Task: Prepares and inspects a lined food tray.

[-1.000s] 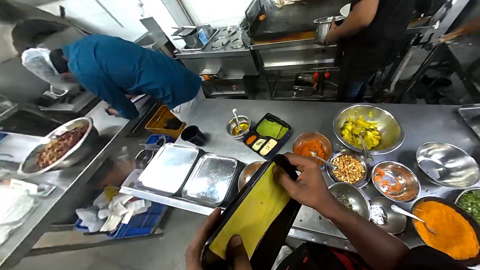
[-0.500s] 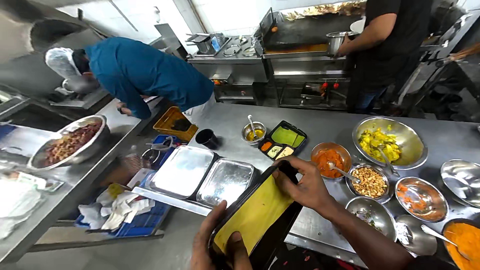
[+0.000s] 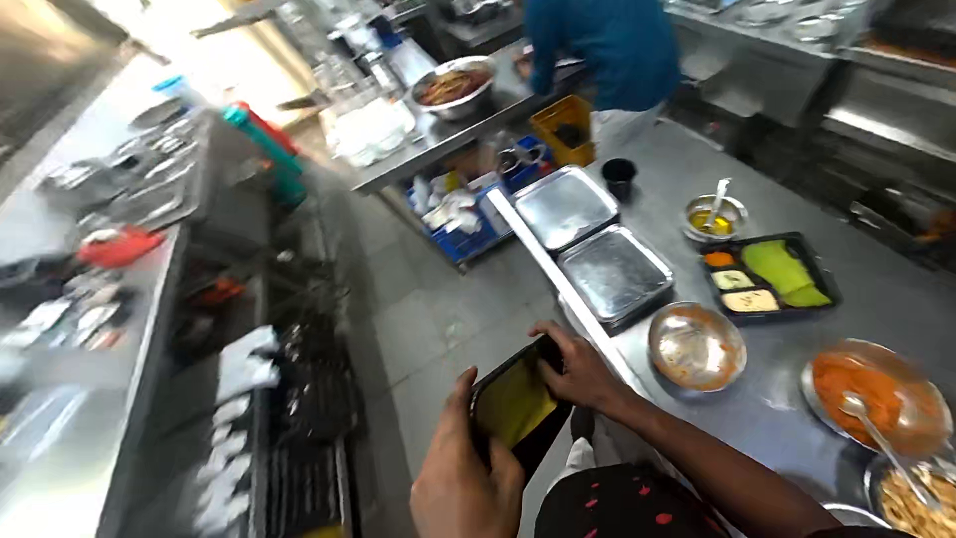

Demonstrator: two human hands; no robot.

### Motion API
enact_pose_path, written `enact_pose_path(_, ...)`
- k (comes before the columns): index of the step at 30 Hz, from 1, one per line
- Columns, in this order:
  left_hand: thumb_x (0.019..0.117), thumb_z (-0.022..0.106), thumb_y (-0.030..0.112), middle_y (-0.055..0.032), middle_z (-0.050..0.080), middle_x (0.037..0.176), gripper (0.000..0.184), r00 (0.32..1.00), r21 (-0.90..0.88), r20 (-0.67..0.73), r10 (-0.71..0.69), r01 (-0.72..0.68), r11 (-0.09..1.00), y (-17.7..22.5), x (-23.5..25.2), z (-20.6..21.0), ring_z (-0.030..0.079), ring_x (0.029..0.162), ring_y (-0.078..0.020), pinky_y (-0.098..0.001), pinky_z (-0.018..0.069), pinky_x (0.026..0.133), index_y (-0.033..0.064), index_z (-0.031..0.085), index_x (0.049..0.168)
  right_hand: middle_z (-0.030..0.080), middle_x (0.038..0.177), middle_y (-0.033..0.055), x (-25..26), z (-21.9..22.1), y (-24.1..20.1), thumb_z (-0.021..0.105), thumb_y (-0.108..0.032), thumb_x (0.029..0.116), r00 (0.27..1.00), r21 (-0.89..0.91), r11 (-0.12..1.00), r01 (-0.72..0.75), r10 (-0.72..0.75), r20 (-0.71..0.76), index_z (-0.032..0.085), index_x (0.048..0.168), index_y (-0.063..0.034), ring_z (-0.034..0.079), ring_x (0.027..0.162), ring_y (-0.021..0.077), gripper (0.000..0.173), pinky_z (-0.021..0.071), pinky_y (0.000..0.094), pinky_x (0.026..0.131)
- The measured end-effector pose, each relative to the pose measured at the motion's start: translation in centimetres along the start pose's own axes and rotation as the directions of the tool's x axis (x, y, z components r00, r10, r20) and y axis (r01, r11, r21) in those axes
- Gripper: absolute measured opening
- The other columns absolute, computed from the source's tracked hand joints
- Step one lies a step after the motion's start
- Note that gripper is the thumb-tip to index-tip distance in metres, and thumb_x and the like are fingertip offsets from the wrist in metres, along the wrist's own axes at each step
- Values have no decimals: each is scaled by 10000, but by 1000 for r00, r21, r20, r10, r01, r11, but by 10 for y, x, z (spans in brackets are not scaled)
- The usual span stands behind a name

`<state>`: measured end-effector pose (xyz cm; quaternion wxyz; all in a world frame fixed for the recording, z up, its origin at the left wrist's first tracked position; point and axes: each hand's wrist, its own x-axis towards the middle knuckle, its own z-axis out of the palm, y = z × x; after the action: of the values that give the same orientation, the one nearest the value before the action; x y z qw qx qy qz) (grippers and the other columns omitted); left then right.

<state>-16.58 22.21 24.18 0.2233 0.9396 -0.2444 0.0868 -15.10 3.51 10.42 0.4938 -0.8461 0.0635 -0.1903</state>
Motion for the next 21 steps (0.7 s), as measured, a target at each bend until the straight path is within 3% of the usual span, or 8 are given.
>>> enact_pose_path(4, 853, 602, 61, -161, 719, 1115, 613, 964, 170, -25, -264, 265, 949, -40, -37, 24, 717, 813, -384, -616, 546, 615, 148, 554, 1458, 704, 814, 60, -7, 85, 16, 611, -224, 980, 956, -1, 1000, 17, -16, 294, 648, 1234, -176, 692, 687, 242, 262, 573, 500, 601)
enact_pose_path(7, 890, 617, 94, -173, 711, 1137, 583, 898, 255, -24, -440, 431, 865, -74, -65, 54, 717, 824, -397, -618, 554, 639, 172, 554, 1465, 700, 836, 100, -28, 126, 28, 628, -214, 964, 855, 8, 998, -62, 49, 517, 539, 1392, -197, 682, 671, 286, 437, 567, 539, 589)
enact_pose_path(9, 912, 617, 109, -173, 703, 1155, 579, 843, 290, 5, -538, 513, 808, -93, -83, 70, 712, 868, -402, -616, 556, 671, 189, 537, 1480, 725, 995, 92, -46, 153, 53, 632, -223, 954, 787, 33, 991, -130, 83, 611, 445, 1489, -193, 688, 708, 277, 568, 582, 537, 641)
enact_pose_path(11, 915, 616, 113, -174, 703, 1145, 568, 822, 299, 11, -569, 541, 786, -103, -100, 78, 712, 867, -398, -613, 558, 669, 189, 544, 1473, 738, 1034, 67, -65, 173, 75, 631, -339, 993, 765, 50, 987, -152, 86, 638, 437, 1496, -167, 693, 709, 250, 565, 593, 509, 664)
enact_pose_path(14, 906, 625, 115, -163, 709, 1141, 569, 827, 299, 21, -562, 531, 793, -103, -116, 83, 715, 833, -385, -599, 559, 646, 191, 553, 1465, 727, 902, 64, -78, 184, 80, 609, -516, 985, 743, -17, 994, -110, 93, 663, 564, 1367, -182, 708, 742, 253, 510, 593, 531, 700)
enact_pose_path(18, 888, 644, 119, -154, 706, 1142, 603, 832, 328, 81, -549, 498, 803, -101, -120, 89, 714, 823, -371, -588, 558, 647, 197, 544, 1477, 723, 883, 89, -88, 188, 74, 560, -327, 984, 772, -87, 992, -93, 127, 623, 665, 1180, -189, 722, 828, 287, 262, 576, 566, 705)
enact_pose_path(19, 887, 650, 117, -157, 707, 1139, 605, 834, 321, 93, -544, 492, 809, -102, -119, 89, 714, 831, -378, -595, 556, 652, 194, 544, 1478, 718, 864, 95, -90, 185, 76, 546, -273, 998, 775, -58, 990, -132, 139, 616, 665, 1192, -179, 713, 780, 282, 247, 574, 548, 672)
enact_pose_path(21, 889, 652, 115, -168, 710, 1136, 601, 827, 301, 120, -549, 497, 814, -108, -117, 90, 712, 869, -402, -617, 551, 674, 194, 544, 1475, 713, 827, 105, -93, 174, 81, 506, -191, 1035, 712, 44, 961, -275, 173, 681, 610, 1299, -165, 689, 632, 246, 285, 584, 457, 568)
